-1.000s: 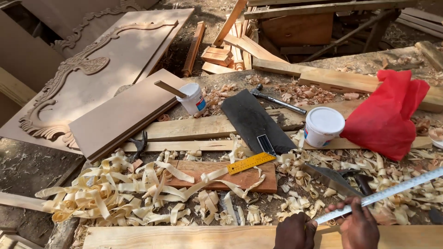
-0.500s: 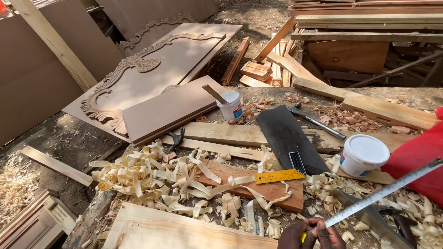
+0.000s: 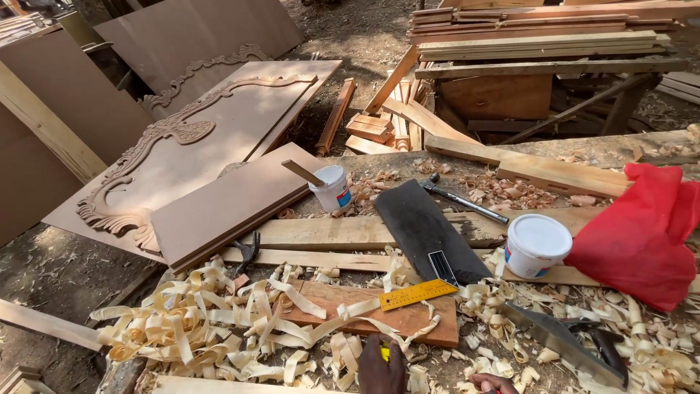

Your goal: The person measures a long wooden plank using a tape measure and a speed square, marking the wood with a pencil. They repeatedly align the tools to draw straight lines and measure specific lengths on the plank's surface.

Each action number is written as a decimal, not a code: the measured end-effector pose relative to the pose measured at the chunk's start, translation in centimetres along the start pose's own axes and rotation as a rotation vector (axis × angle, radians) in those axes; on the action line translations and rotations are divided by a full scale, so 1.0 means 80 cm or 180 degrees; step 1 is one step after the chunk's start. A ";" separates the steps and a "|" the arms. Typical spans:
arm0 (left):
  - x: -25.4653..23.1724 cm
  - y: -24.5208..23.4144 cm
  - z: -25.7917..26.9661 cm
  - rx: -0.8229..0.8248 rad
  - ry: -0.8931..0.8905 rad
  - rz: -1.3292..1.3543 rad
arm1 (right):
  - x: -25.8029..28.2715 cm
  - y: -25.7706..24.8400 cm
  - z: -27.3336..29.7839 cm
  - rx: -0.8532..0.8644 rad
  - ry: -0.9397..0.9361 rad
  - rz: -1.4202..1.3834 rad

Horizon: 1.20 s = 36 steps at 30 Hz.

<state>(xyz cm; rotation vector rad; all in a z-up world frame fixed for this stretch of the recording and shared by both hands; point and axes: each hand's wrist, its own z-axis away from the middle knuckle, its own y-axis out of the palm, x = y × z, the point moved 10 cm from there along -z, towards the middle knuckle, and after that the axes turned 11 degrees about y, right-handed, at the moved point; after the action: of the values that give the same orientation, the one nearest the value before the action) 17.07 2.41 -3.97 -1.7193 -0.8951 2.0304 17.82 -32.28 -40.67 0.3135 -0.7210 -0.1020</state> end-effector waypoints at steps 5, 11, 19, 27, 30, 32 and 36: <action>0.032 -0.046 -0.021 -0.0311 -0.0366 -0.0478 | 0.030 0.082 0.148 -0.0506 -0.0187 0.0616; -0.008 -0.044 -0.041 -0.1170 0.0853 -0.1214 | 0.112 0.190 0.287 -0.1661 -0.0608 0.1725; -0.088 0.071 -0.116 0.0106 0.1249 -0.0910 | 0.174 0.214 0.389 -0.2163 -0.1241 0.1193; -0.122 0.052 -0.108 0.0000 0.1375 -0.0626 | 0.178 0.217 0.398 -0.2219 -0.1774 0.1218; -0.129 0.047 -0.118 -0.0394 0.1918 -0.0857 | 0.170 0.216 0.387 -0.2074 -0.2018 0.1145; -0.147 0.002 -0.088 -0.0698 0.2033 -0.0619 | 0.175 0.221 0.400 -0.2045 -0.2078 0.1092; -0.147 -0.070 -0.002 -0.1010 0.1460 0.0471 | 0.158 0.194 0.395 -0.1912 -0.2044 0.0027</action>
<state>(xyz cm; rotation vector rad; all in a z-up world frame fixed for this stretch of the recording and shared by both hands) 18.98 -0.61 8.51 -2.3548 -0.9888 1.5219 6.12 -27.86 -5.40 -0.3186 -1.2810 -0.4137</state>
